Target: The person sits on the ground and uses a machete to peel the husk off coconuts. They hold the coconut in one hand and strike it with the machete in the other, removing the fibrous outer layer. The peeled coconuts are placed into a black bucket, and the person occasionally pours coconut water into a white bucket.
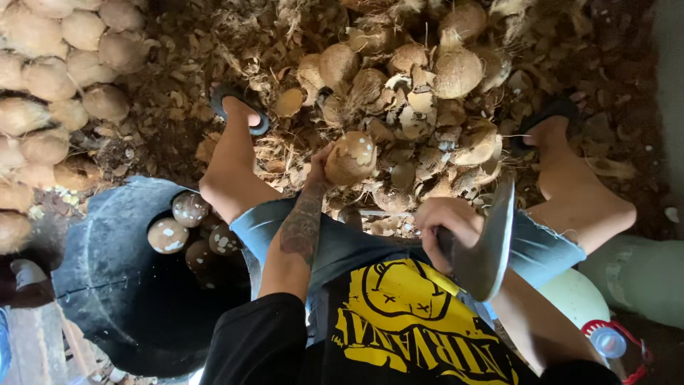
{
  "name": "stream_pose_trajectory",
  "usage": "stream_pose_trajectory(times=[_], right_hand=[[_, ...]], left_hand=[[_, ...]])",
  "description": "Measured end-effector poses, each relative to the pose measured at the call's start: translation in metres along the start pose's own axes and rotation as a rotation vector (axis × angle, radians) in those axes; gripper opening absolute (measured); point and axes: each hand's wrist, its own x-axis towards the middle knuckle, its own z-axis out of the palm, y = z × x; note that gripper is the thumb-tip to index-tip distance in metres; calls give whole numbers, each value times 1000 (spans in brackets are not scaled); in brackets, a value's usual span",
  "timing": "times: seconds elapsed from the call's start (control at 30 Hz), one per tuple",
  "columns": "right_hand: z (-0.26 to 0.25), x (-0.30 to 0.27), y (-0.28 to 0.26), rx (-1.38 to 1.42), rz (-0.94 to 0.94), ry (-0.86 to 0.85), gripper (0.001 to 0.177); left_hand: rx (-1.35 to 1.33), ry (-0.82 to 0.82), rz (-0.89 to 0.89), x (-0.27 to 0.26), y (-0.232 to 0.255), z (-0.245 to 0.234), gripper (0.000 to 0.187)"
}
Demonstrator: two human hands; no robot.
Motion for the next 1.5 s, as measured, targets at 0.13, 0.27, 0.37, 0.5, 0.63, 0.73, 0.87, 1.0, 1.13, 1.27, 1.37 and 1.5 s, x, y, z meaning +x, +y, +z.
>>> stream_pose_trajectory(times=[0.13, 0.27, 0.37, 0.5, 0.63, 0.73, 0.87, 1.0, 1.13, 1.27, 1.37, 1.5], right_hand=[[11, -44, 66, -343, 912, -604, 20], [15, -32, 73, 51, 1502, -258, 29], [14, 11, 24, -36, 1212, -228, 19], [12, 6, 51, 387, 12, -29, 54], [19, 4, 63, 95, 443, -354, 30], [17, -19, 62, -357, 1096, -850, 15], [17, -48, 87, -345, 1345, -650, 34], [30, 26, 3, 7, 1016, -242, 56], [6, 34, -1, 447, 440, -135, 11], [15, 11, 29, 243, 346, -312, 8], [30, 3, 40, -130, 856, -656, 32], [22, -50, 103, -420, 1308, -645, 56]], left_hand=[[-79, -81, 9, 9, -3, 12, 61], [-56, -54, 88, 30, 29, 22, 62], [-87, 29, 165, 2, 17, 13, 63], [-120, 122, 162, -1, 0, 21, 55], [-147, 72, 137, -15, -4, 61, 46], [-92, 67, 114, -10, -9, 38, 51], [165, 22, 142, 6, -18, 24, 50], [117, -61, 86, 21, -10, 13, 54], [-8, 43, 135, 8, -20, 28, 46], [-189, 256, 19, 11, -14, 38, 55], [-120, 290, 88, 11, -13, 32, 50], [113, 342, 477, -18, -41, 127, 57]])
